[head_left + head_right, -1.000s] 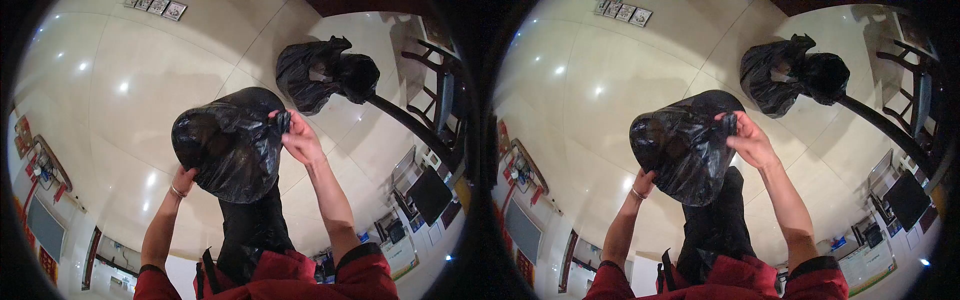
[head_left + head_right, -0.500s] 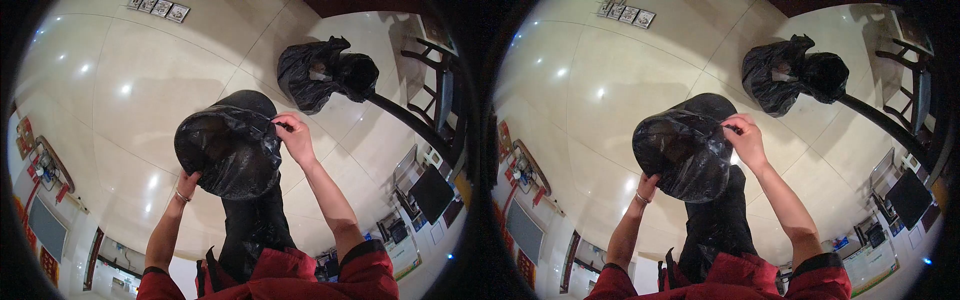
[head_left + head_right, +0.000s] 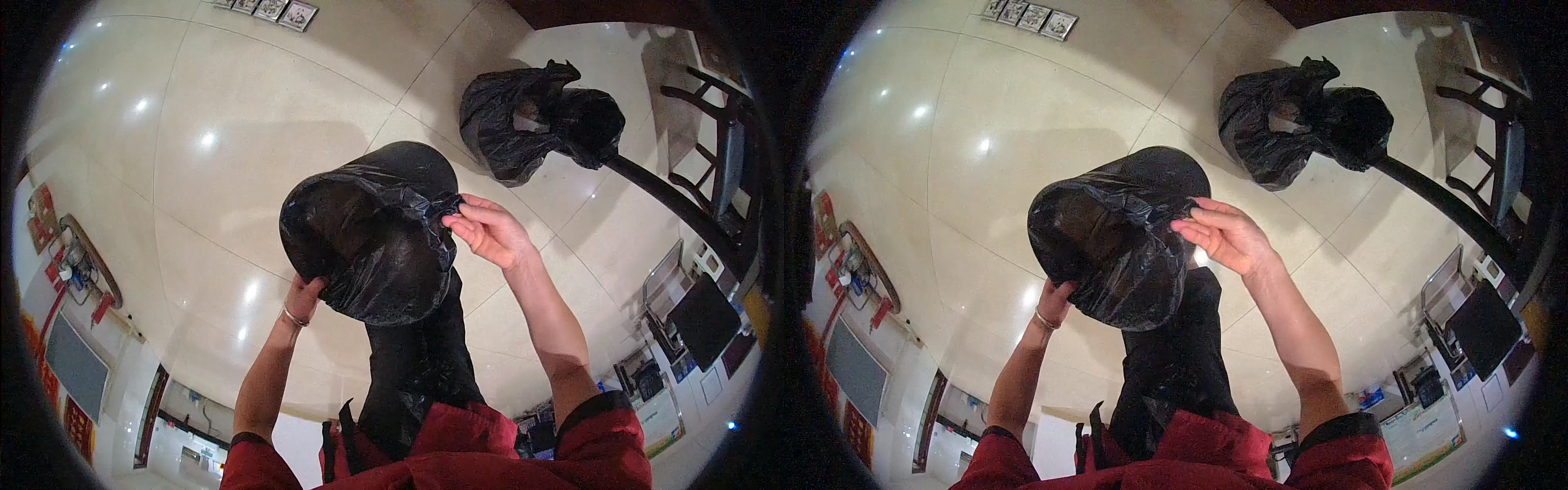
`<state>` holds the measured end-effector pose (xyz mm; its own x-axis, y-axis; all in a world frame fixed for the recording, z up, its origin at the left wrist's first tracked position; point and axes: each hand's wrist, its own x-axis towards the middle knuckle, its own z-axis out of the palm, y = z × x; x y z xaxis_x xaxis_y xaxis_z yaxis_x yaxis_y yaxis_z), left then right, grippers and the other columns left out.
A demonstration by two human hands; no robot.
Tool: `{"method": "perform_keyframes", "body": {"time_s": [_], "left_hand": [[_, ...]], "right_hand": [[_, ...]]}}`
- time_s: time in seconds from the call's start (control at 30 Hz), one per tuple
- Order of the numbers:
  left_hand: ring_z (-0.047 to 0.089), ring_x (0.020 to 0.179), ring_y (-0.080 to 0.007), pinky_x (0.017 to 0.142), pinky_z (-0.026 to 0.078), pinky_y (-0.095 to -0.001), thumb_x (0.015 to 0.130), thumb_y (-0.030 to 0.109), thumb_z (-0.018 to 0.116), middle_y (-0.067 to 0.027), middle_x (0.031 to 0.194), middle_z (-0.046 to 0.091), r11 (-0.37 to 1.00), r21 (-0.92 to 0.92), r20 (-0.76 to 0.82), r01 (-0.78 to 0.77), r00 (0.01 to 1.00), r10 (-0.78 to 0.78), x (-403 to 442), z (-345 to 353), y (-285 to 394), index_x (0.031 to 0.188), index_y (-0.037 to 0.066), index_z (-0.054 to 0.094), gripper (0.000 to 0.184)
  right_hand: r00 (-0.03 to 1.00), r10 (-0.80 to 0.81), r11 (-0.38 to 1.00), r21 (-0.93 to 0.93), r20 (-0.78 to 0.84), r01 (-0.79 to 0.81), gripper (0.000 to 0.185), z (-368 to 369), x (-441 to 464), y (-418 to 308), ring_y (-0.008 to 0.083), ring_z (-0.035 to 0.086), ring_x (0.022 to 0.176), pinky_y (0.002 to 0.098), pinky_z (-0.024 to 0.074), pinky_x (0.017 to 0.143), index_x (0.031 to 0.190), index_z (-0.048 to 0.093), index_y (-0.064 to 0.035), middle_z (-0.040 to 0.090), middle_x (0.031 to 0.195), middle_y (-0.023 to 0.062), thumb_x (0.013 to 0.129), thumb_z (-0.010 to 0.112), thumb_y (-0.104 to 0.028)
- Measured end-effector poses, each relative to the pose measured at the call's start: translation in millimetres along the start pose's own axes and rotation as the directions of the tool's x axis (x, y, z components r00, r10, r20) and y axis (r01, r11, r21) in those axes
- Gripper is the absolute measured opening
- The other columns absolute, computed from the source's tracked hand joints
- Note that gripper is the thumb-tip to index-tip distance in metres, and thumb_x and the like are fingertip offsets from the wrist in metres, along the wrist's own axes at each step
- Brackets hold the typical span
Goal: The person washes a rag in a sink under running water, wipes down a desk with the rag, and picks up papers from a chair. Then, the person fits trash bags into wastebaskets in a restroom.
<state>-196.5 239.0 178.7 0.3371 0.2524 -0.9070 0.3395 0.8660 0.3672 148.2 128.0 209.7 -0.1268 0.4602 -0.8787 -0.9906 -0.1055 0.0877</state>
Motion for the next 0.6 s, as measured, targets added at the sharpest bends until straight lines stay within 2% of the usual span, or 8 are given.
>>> {"method": "perform_keyframes", "body": {"time_s": [0.1, 0.17, 0.23, 0.3, 0.33, 0.43, 0.53, 0.6], "left_hand": [[0.047, 0.102, -0.0178, 0.089, 0.037, -0.0301, 0.074, 0.000, 0.047, -0.0053, 0.111, 0.050, 0.998, -0.056, 0.044, 0.036, 0.998, -0.033, -1, 1, -3, 0.112, 0.001, 0.044, 0.037], [0.047, 0.103, -0.0176, 0.089, 0.036, -0.0302, 0.075, 0.000, 0.047, -0.0050, 0.111, 0.049, 0.995, -0.087, 0.070, 0.051, 0.997, -0.045, -2, 1, -3, 0.112, 0.001, 0.044, 0.038], [0.047, 0.102, -0.0173, 0.089, 0.036, -0.0300, 0.075, 0.001, 0.047, -0.0046, 0.111, 0.050, 0.959, 0.253, 0.171, -0.127, 0.982, 0.085, -6, 1, -1, 0.111, 0.001, 0.044, 0.036], [0.047, 0.102, -0.0170, 0.089, 0.036, -0.0296, 0.076, 0.001, 0.047, -0.0046, 0.111, 0.049, 0.994, 0.100, 0.164, -0.049, 0.986, 0.032, -5, 1, -4, 0.111, 0.001, 0.045, 0.035], [0.047, 0.102, -0.0167, 0.089, 0.036, -0.0293, 0.076, 0.001, 0.046, -0.0046, 0.112, 0.049, 0.998, -0.052, 0.163, 0.029, 0.986, -0.020, -5, 4, -4, 0.111, 0.001, 0.045, 0.035], [0.047, 0.102, -0.0165, 0.089, 0.036, -0.0297, 0.077, 0.001, 0.045, -0.0043, 0.111, 0.050, 0.994, -0.076, 0.128, 0.073, 0.990, -0.062, -9, 11, 1, 0.110, 0.001, 0.045, 0.033], [0.047, 0.102, -0.0162, 0.088, 0.036, -0.0304, 0.077, 0.002, 0.046, -0.0038, 0.108, 0.051, 0.952, 0.307, 0.151, 0.011, 0.987, -0.060, -4, -2, -5, 0.110, 0.001, 0.046, 0.032], [0.048, 0.102, -0.0165, 0.088, 0.037, -0.0309, 0.078, 0.001, 0.045, -0.0042, 0.107, 0.052, 0.990, 0.138, 0.144, 0.037, 0.988, -0.057, -4, 4, -5, 0.110, 0.001, 0.046, 0.032]], "right_hand": [[0.996, -0.053, 0.997, -0.057, 0.077, 0.058, 0.020, 15, -11, -3, 0.0232, 0.062, 0.073, 0.0270, 0.0531, 0.065, 0.096, 0.049, 0.0021, 0.059, 0.077, 0.0162, 0.077, 0.053, 0.000], [0.967, -0.162, 0.829, -0.505, 0.199, 0.243, 0.019, 12, -9, -3, 0.0217, 0.062, 0.073, 0.0260, 0.0526, 0.065, 0.093, 0.050, 0.0025, 0.059, 0.076, 0.0138, 0.076, 0.056, -0.003], [0.964, -0.221, 0.751, -0.606, 0.146, 0.264, 0.014, 14, -8, -5, 0.0148, 0.060, 0.062, 0.0205, 0.0496, 0.055, 0.088, 0.053, -0.0005, 0.059, 0.075, 0.0083, 0.076, 0.058, -0.004], [0.920, -0.383, 0.354, -0.907, 0.081, 0.227, 0.013, 21, -9, -6, 0.0097, 0.056, 0.058, 0.0259, 0.0455, 0.048, 0.080, 0.056, -0.0023, 0.058, 0.073, 0.0041, 0.073, 0.063, -0.010], [0.662, -0.594, -0.159, -0.874, 0.457, 0.460, 0.011, 19, -4, -4, 0.0134, 0.053, 0.056, 0.0295, 0.0412, 0.049, 0.073, 0.054, -0.0031, 0.054, 0.066, 0.0052, 0.072, 0.062, -0.010], [0.547, -0.588, -0.461, -0.802, 0.596, 0.380, 0.012, 25, -3, -1, 0.0218, 0.054, 0.060, 0.0302, 0.0406, 0.054, 0.070, 0.050, -0.0023, 0.048, 0.064, 0.0103, 0.074, 0.059, -0.009], [0.623, -0.686, -0.170, -0.915, 0.376, 0.365, 0.009, 32, 2, 10, 0.0268, 0.053, 0.060, 0.0304, 0.0408, 0.054, 0.073, 0.048, -0.0027, 0.048, 0.064, 0.0124, 0.075, 0.054, -0.008], [0.736, -0.668, 0.208, -0.920, 0.114, 0.332, 0.005, 28, 4, 5, 0.0230, 0.055, 0.061, 0.0308, 0.0421, 0.054, 0.080, 0.049, -0.0040, 0.052, 0.067, 0.0099, 0.076, 0.051, -0.006]]}}
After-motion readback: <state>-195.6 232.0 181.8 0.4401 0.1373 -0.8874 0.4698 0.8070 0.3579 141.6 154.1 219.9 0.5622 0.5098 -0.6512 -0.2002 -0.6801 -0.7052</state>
